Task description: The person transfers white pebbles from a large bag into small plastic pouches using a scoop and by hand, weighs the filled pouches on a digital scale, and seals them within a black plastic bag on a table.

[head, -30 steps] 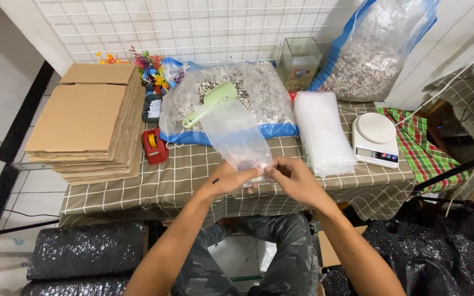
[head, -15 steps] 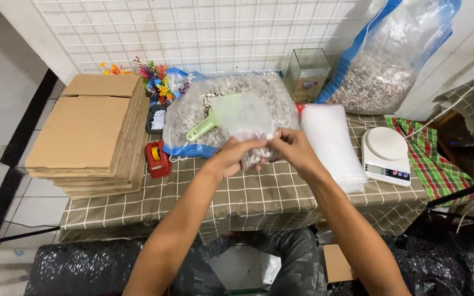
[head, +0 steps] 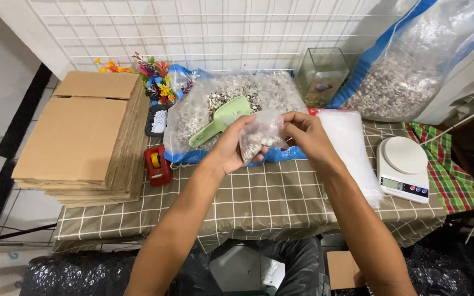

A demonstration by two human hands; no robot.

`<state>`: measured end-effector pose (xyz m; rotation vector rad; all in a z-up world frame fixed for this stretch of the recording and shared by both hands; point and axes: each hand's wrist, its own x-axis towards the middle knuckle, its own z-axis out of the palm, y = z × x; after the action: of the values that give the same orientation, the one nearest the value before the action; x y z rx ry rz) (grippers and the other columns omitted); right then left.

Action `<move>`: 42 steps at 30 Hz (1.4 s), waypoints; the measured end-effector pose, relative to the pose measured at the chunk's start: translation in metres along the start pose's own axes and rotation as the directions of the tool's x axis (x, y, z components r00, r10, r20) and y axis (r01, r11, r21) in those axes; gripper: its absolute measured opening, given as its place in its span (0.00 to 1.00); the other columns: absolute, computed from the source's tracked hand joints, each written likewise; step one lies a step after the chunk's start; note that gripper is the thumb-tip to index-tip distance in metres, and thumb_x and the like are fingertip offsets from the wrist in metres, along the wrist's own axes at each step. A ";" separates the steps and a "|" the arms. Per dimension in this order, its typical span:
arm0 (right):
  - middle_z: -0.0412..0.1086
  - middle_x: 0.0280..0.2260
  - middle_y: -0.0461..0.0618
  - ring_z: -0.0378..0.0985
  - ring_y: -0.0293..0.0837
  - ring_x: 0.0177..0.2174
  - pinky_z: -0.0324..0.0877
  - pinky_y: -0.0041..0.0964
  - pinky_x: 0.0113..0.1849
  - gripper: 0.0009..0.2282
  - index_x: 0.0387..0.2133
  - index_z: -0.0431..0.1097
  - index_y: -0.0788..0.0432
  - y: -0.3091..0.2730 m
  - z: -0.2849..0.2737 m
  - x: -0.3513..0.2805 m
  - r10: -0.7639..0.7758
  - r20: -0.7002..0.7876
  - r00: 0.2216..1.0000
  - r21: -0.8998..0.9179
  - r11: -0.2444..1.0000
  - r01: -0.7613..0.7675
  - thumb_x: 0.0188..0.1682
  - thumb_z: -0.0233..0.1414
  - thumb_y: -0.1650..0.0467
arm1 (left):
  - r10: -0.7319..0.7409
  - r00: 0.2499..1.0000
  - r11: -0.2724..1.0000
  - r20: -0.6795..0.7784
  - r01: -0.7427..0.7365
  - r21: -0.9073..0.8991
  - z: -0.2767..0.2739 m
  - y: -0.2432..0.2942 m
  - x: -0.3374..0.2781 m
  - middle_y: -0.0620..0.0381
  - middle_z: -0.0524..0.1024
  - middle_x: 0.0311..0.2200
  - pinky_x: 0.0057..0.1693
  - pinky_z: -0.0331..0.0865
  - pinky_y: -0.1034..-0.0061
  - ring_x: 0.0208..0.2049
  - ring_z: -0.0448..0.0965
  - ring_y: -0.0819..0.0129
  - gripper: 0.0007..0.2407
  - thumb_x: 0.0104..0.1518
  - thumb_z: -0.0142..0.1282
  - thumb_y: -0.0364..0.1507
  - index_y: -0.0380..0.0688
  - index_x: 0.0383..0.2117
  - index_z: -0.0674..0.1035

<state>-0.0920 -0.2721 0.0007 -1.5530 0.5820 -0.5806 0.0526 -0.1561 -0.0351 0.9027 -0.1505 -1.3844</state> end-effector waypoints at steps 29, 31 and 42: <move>0.78 0.30 0.51 0.77 0.38 0.34 0.76 0.37 0.42 0.05 0.35 0.78 0.65 -0.014 0.004 -0.059 -0.259 0.145 0.955 0.216 0.950 0.225 0.52 0.57 0.74 | 0.242 0.891 0.450 0.383 -0.453 0.770 0.017 -0.010 -0.125 0.42 0.72 0.47 0.58 0.63 0.59 0.49 0.68 0.53 0.17 0.64 0.51 0.34 0.32 0.51 0.78; 0.78 0.28 0.50 0.72 0.34 0.33 0.75 0.34 0.40 0.04 0.36 0.80 0.65 -0.038 0.010 -0.080 -0.365 0.154 0.918 0.116 0.930 0.350 0.51 0.58 0.76 | 0.408 0.833 0.445 0.374 -0.540 0.715 0.018 -0.009 -0.132 0.60 0.78 0.33 0.46 0.72 0.73 0.35 0.73 0.72 0.13 0.62 0.57 0.36 0.39 0.43 0.84; 0.79 0.29 0.53 0.75 0.33 0.33 0.75 0.32 0.41 0.04 0.36 0.80 0.62 -0.026 0.001 -0.092 -0.518 -0.005 0.856 -0.045 0.855 0.517 0.55 0.59 0.73 | 0.724 0.585 0.092 0.366 -0.608 0.789 0.024 -0.021 -0.139 0.51 0.84 0.25 0.36 0.74 0.74 0.31 0.72 0.80 0.08 0.59 0.57 0.25 0.51 0.41 0.86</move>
<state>-0.1588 -0.2076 0.0251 -1.7543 0.1752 -0.9946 -0.0108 -0.0423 0.0241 1.4928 -1.1672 -0.2141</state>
